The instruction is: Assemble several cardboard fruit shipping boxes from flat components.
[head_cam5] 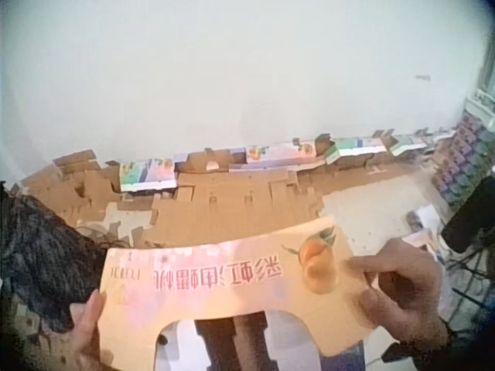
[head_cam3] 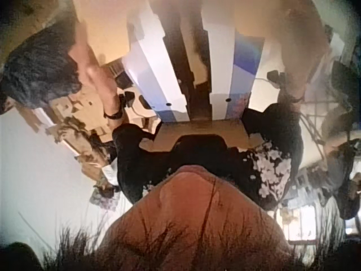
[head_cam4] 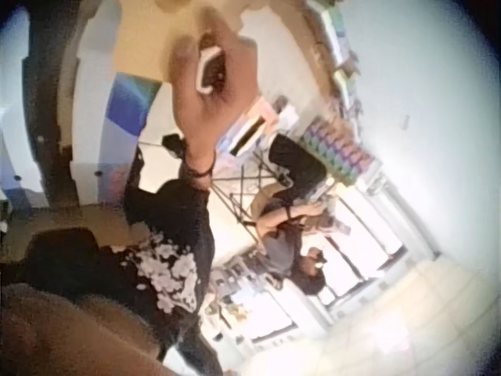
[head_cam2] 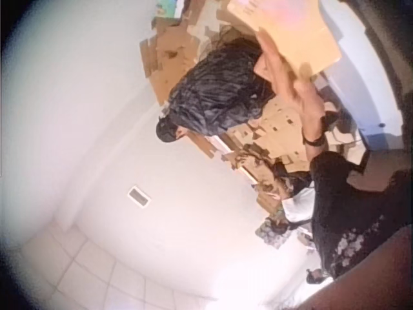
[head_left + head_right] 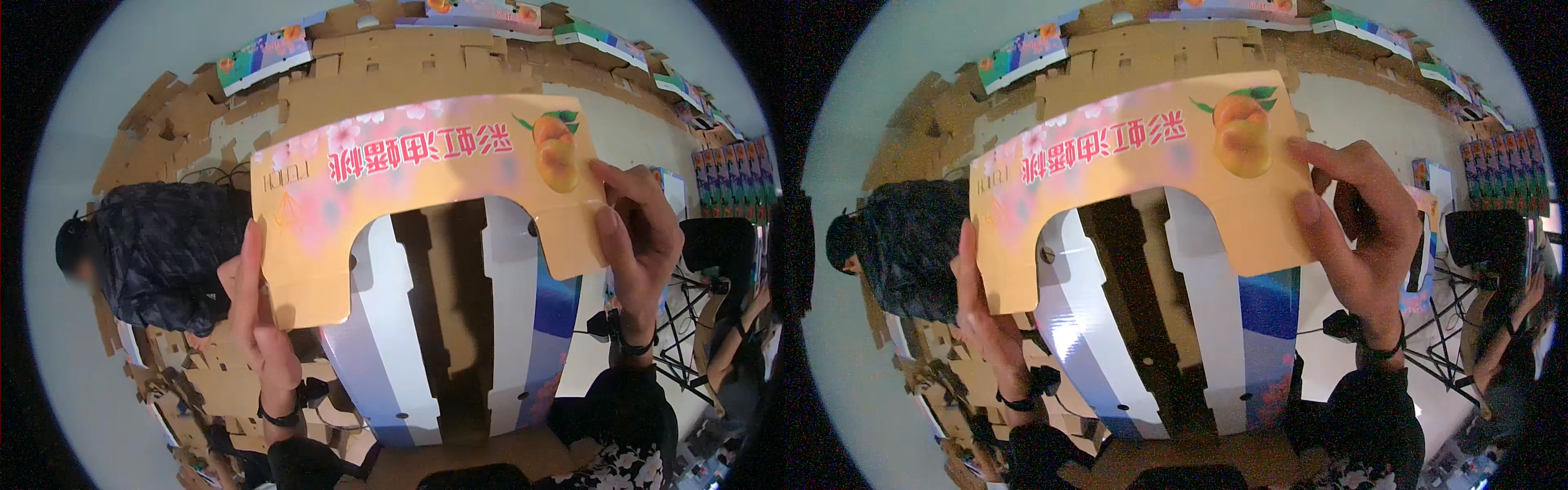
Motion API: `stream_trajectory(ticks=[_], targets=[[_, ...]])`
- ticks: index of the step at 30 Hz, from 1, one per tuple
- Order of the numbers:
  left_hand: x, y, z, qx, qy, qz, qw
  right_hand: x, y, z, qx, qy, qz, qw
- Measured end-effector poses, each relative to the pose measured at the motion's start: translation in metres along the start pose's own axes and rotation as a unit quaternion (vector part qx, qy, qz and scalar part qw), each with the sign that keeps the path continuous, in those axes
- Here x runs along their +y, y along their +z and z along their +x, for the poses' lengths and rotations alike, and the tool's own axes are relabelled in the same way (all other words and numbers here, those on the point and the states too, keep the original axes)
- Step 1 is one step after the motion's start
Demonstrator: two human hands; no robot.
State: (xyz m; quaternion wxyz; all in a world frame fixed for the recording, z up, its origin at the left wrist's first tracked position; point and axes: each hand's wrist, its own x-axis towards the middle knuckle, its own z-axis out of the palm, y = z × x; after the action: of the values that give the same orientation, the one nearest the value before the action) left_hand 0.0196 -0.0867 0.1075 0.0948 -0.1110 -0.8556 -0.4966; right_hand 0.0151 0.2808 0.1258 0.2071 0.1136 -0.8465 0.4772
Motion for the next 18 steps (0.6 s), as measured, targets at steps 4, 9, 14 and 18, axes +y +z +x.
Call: stream_trajectory(ticks=[4,9,14,18], targets=[[0.010,0.005,0.002,0.032,-0.057,-0.008,0.998,-0.015,0.002,-0.007,-0.020,0.123,0.057,0.991],[0.012,0.027,0.000,0.067,-0.068,-0.153,0.984,-0.016,0.012,-0.015,0.040,0.158,0.208,0.964],[0.011,0.043,-0.002,0.088,-0.058,-0.185,0.977,-0.003,0.006,-0.018,0.008,0.120,0.162,0.979],[0.015,0.042,-0.005,0.097,-0.088,-0.252,0.959,0.003,0.006,-0.021,0.009,0.079,0.142,0.987]])
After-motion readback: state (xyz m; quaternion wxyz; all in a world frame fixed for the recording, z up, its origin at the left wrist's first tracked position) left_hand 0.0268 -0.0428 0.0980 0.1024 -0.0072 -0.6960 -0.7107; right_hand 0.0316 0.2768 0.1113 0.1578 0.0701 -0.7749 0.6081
